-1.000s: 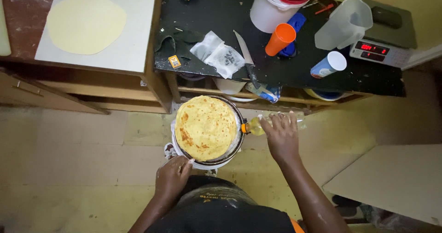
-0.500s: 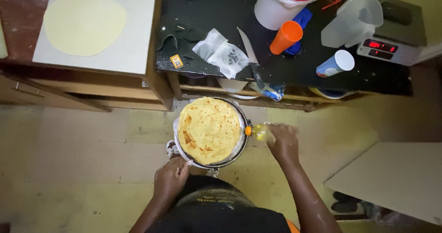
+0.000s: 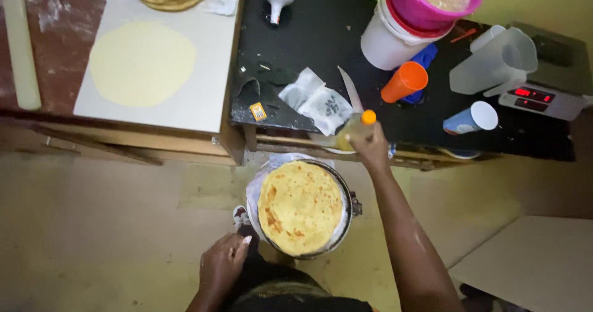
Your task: The person cooks flatbread on a convex griddle, using a spatula to flip and press the dough. They then roll out new dough balls on a floured surface using a rolling pin and place them on the griddle to cook.
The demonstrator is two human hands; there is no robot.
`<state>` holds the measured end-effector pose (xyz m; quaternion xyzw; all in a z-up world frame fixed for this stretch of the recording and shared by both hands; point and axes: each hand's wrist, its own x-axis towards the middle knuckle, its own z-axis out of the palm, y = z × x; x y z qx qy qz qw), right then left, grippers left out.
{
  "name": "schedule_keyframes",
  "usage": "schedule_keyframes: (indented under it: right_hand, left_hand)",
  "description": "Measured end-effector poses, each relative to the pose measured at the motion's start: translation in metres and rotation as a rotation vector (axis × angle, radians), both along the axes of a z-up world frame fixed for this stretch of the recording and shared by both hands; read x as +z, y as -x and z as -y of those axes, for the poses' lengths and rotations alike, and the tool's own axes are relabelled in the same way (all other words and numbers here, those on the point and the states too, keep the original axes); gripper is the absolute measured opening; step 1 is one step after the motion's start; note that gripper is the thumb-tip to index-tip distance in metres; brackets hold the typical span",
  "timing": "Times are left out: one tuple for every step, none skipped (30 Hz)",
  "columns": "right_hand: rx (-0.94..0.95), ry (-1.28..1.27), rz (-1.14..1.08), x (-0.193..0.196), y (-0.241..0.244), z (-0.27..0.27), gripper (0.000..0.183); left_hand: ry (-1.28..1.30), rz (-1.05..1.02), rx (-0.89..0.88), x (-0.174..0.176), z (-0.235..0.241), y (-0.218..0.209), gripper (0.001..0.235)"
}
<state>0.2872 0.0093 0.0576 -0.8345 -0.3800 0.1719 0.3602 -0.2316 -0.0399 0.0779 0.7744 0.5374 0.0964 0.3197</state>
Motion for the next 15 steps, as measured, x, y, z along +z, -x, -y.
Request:
schedule_keyframes:
  right_hand:
    - [-0.076, -0.015, -0.051, 0.006, 0.003, -0.029, 0.073]
    - [-0.152, -0.03, -0.102, 0.013, 0.005, -0.059, 0.061]
    - [-0.154, -0.037, -0.105, 0.003, 0.001, -0.079, 0.061]
    - [-0.186, -0.056, -0.146, -0.007, -0.002, -0.097, 0.071]
    - [-0.218, -0.076, -0.188, -0.019, -0.005, -0.115, 0.081]
    - [-0.222, -0.073, -0.194, -0.029, -0.008, -0.119, 0.081]
    - [-0.192, -0.047, -0.176, -0.04, -0.011, -0.122, 0.083]
    - [-0.165, -0.021, -0.157, -0.049, -0.014, -0.125, 0.086]
    - [-0.171, -0.018, -0.163, -0.021, -0.002, -0.116, 0.086]
    - [-0.199, 0.272, -0.08, 0.009, 0.01, -0.108, 0.072]
    - [-0.225, 0.562, 0.006, 0.039, 0.021, -0.098, 0.058]
    - [-0.223, 0.559, 0.005, -0.028, -0.008, -0.073, 0.058]
    - [-0.142, 0.492, 0.408, -0.084, -0.037, -0.052, 0.054]
    - [-0.058, 0.42, 0.801, -0.132, -0.063, -0.033, 0.051]
    - [-0.059, 0.429, 0.792, -0.119, -0.057, -0.031, 0.051]
  left_hand:
    - [0.042, -0.024, 0.015, 0.001, -0.004, 0.004, 0.031]
    - [0.083, -0.047, 0.03, 0.003, -0.01, 0.007, 0.031]
    - [0.077, -0.049, 0.027, -0.002, -0.015, 0.012, 0.031]
    - [0.081, -0.079, 0.038, -0.007, -0.017, 0.017, 0.032]
    - [0.086, -0.109, 0.05, -0.012, -0.019, 0.023, 0.034]
    - [0.088, -0.117, 0.047, -0.015, -0.022, 0.028, 0.034]
    - [0.074, -0.136, 0.062, -0.019, -0.025, 0.033, 0.034]
    - [0.06, -0.154, 0.074, -0.022, -0.027, 0.037, 0.034]
    - [0.062, -0.16, 0.069, -0.018, -0.032, 0.04, 0.034]
    - [0.091, -0.151, 0.101, -0.013, -0.033, 0.041, 0.037]
    - [0.119, -0.142, 0.133, -0.009, -0.033, 0.042, 0.04]
    - [0.117, -0.144, 0.135, -0.01, -0.037, 0.039, 0.04]
    - [0.097, -0.117, 0.131, -0.01, -0.039, 0.036, 0.04]
    - [0.087, -0.097, 0.118, -0.008, -0.038, 0.036, 0.04]
    - [0.093, -0.106, 0.112, 0.003, -0.037, 0.029, 0.04]
